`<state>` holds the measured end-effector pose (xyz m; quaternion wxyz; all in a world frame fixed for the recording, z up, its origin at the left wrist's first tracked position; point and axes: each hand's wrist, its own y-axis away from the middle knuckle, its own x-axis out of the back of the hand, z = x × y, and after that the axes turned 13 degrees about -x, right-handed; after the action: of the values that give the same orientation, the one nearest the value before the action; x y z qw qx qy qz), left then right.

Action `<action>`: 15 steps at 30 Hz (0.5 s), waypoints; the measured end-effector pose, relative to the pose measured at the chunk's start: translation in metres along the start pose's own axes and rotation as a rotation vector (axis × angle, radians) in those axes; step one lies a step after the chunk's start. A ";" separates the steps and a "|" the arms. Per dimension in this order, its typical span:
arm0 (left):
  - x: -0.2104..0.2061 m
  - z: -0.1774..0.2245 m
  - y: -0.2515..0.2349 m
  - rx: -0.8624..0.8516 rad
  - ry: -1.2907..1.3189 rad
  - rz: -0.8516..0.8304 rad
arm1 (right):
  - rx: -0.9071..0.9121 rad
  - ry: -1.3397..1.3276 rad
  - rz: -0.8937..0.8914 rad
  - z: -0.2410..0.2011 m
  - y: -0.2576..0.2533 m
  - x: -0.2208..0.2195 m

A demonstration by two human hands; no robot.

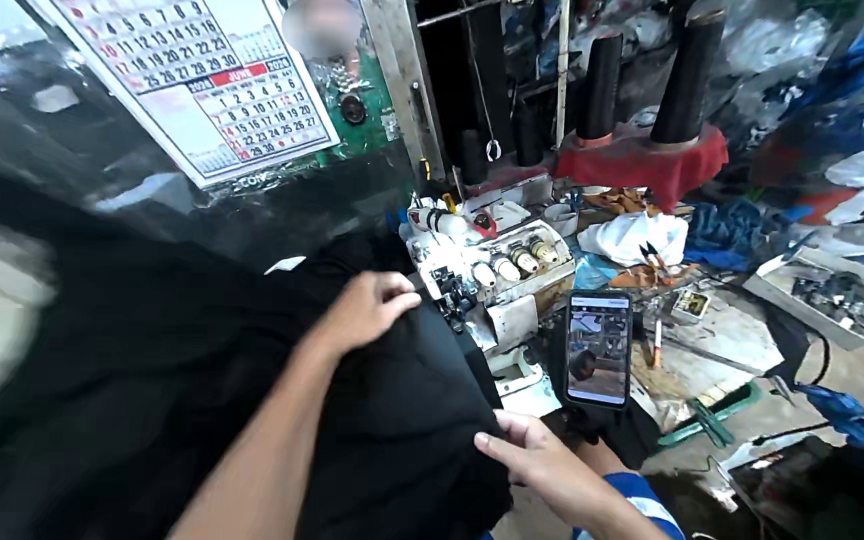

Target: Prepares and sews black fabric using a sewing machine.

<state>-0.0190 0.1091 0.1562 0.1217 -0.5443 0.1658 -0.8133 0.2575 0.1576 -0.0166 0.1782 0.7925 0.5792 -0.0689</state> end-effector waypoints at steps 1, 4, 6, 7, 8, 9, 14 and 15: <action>-0.022 -0.008 0.005 0.018 0.023 0.025 | 0.011 -0.015 0.026 0.006 -0.003 0.003; -0.047 -0.022 0.015 -0.003 0.014 0.099 | 0.076 0.002 0.090 0.014 -0.016 0.008; -0.045 -0.019 0.018 -0.005 -0.004 0.151 | 0.105 0.064 0.160 0.015 -0.019 0.008; -0.045 -0.016 0.019 -0.010 -0.010 0.178 | 0.118 0.099 0.192 0.014 -0.017 0.008; -0.046 -0.014 0.021 -0.012 -0.016 0.203 | 0.130 0.127 0.218 0.014 -0.014 0.007; -0.048 -0.012 0.024 -0.017 -0.032 0.218 | 0.152 0.152 0.247 0.014 -0.011 0.007; -0.055 0.003 0.033 -0.047 -0.130 0.299 | 0.217 0.211 0.481 0.016 0.001 0.006; -0.055 0.006 0.033 -0.043 -0.131 0.340 | 0.216 0.208 0.512 0.015 0.001 0.006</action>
<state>0.0079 0.0990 0.0990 0.2565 -0.5628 0.2644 -0.7400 0.2618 0.1569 -0.0322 0.0438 0.9300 0.3650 -0.0014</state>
